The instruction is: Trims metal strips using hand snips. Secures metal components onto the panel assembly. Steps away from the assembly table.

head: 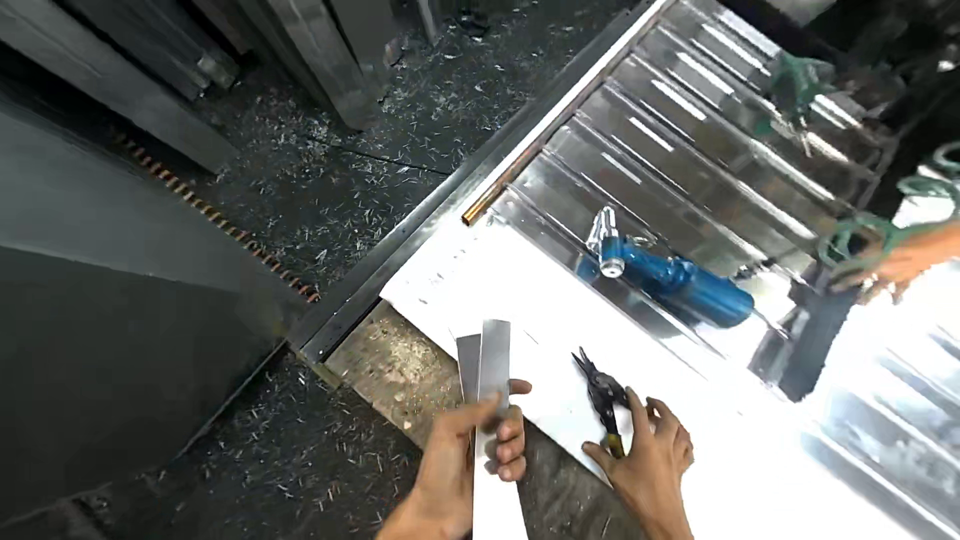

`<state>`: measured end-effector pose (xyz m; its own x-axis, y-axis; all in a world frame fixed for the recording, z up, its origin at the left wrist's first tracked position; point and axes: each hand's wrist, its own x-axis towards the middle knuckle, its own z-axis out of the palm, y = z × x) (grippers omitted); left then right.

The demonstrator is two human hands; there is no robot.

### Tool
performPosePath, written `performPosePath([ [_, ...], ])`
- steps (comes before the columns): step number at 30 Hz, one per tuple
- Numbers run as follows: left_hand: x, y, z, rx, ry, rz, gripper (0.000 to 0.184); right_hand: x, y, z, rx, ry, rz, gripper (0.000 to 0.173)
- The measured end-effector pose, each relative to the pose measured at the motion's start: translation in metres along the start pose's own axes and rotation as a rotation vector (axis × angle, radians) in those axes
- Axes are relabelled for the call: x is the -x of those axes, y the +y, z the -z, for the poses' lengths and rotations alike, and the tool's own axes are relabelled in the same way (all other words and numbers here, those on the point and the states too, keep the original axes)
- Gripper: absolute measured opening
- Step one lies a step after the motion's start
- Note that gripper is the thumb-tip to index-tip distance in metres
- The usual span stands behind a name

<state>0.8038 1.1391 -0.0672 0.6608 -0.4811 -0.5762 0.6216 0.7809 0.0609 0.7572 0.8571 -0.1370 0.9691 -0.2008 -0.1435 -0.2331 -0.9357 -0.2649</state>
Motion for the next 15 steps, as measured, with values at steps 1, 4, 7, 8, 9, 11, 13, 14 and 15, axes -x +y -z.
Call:
performPosePath([
  [1, 0.008, -0.011, -0.002, -0.035, 0.062, -0.032, 0.03, 0.008, -0.009, 0.009, -0.073, -0.014, 0.028, 0.099],
  [4, 0.036, -0.037, -0.008, -0.16, 0.256, -0.203, 0.028, 0.058, -0.055, 0.048, -0.486, -0.217, 0.15, 0.069],
  [7, 0.06, -0.047, -0.011, -0.282, 0.36, -0.375, 0.026, 0.115, -0.107, 0.073, -0.791, -0.559, 0.169, 0.083],
  [8, 0.068, -0.049, -0.011, -0.298, 0.371, -0.407, 0.025, 0.129, -0.12, 0.075, -0.741, -0.622, 0.167, 0.086],
  [9, 0.076, -0.049, -0.01, -0.31, 0.372, -0.433, 0.025, 0.14, -0.13, 0.075, -0.666, -0.649, 0.183, 0.086],
  [11, 0.091, -0.051, -0.004, -0.335, 0.376, -0.48, 0.025, 0.158, -0.141, 0.064, -0.639, -0.624, 0.225, 0.076],
  [13, 0.11, -0.053, 0.005, -0.384, 0.404, -0.505, 0.023, 0.175, -0.145, 0.048, -0.82, -0.626, 0.23, 0.07],
  [14, 0.119, -0.054, 0.013, -0.408, 0.418, -0.511, 0.024, 0.183, -0.148, 0.04, -0.921, -0.659, 0.218, 0.069],
  [15, 0.126, -0.054, 0.02, -0.431, 0.426, -0.517, 0.025, 0.19, -0.152, 0.035, -0.995, -0.685, 0.199, 0.068],
])
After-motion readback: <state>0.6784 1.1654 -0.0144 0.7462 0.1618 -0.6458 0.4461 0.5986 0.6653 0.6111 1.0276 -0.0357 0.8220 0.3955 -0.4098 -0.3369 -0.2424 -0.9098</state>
